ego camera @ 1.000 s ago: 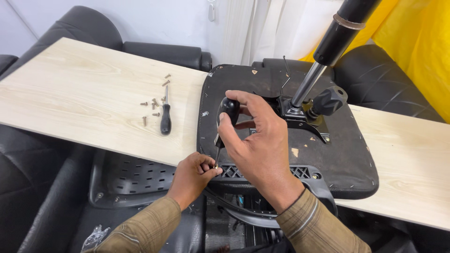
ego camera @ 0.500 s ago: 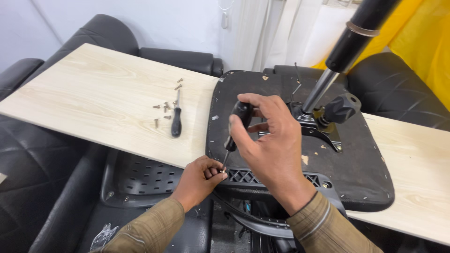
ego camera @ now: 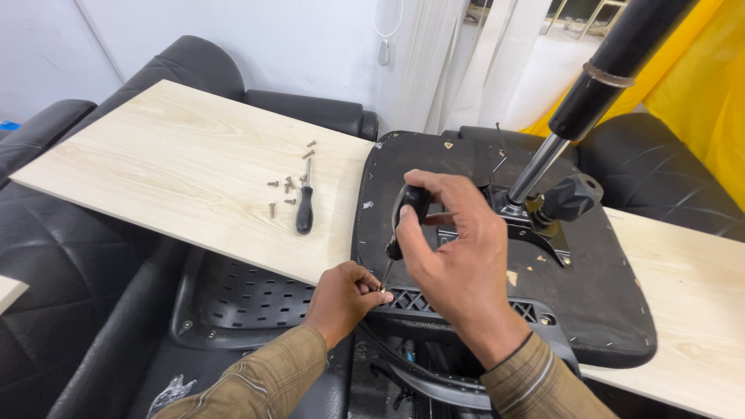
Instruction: The person uses a screwdriver to remove screws from a black plastic frame attached to an office chair base. They detach the frame and set it aside, leaving the chair base exposed.
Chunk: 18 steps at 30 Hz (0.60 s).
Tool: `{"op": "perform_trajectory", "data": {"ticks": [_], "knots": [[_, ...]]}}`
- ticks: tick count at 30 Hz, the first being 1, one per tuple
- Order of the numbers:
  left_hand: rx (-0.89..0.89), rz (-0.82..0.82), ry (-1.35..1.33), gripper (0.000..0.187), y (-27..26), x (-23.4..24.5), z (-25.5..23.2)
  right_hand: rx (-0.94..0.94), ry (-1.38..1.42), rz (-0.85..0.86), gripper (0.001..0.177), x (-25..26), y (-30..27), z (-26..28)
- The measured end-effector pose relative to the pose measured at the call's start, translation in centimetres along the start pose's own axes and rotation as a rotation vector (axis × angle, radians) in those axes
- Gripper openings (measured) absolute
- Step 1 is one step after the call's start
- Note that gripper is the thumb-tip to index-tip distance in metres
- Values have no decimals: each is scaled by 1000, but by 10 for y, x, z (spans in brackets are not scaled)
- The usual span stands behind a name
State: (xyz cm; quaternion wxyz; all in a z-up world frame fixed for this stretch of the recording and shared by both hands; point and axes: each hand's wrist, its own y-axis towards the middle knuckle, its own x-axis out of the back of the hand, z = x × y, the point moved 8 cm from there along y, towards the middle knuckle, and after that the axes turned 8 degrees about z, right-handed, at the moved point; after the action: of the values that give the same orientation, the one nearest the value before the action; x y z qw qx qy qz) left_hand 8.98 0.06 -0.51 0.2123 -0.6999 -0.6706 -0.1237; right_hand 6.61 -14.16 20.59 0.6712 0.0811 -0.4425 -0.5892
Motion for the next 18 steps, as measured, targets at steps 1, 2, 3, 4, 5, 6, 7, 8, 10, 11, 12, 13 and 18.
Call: {"op": "perform_trajectory", "data": {"ticks": [1,2,3,4,5,6,7,8,10,11,12,13,18], "knots": [[-22,-14,28,29,0,0,-3,-4,-1,12,30,-1,0,0],[-46,-26,62,31,-1,1,-5,-10,0,18,30,-2,-1,0],[-71,-38,96,33,-2,2,-7,-17,1,23,31,-3,0,1],[-69,-25,45,30,-2,0,-5,-4,-14,16,32,-2,0,1],[-68,-12,-5,28,-2,-1,-3,9,-29,8,34,-1,1,2],[-66,-4,-51,28,-3,1,0,26,-38,-2,36,-1,2,5],[-82,4,-41,25,-4,1,0,11,-38,16,36,-3,4,4],[-101,16,-31,23,-4,0,-1,-6,-41,29,35,-2,5,3],[-111,43,-10,21,0,1,-1,-32,-57,50,34,-2,6,2],[-102,58,0,21,1,0,0,-42,-71,57,34,-2,5,2],[-87,73,8,20,2,-1,2,-54,-83,70,34,-3,5,2],[-77,78,27,20,2,-2,2,-44,-83,68,34,-2,5,2],[-28,86,121,22,4,0,0,-34,-141,38,37,3,6,2]]}}
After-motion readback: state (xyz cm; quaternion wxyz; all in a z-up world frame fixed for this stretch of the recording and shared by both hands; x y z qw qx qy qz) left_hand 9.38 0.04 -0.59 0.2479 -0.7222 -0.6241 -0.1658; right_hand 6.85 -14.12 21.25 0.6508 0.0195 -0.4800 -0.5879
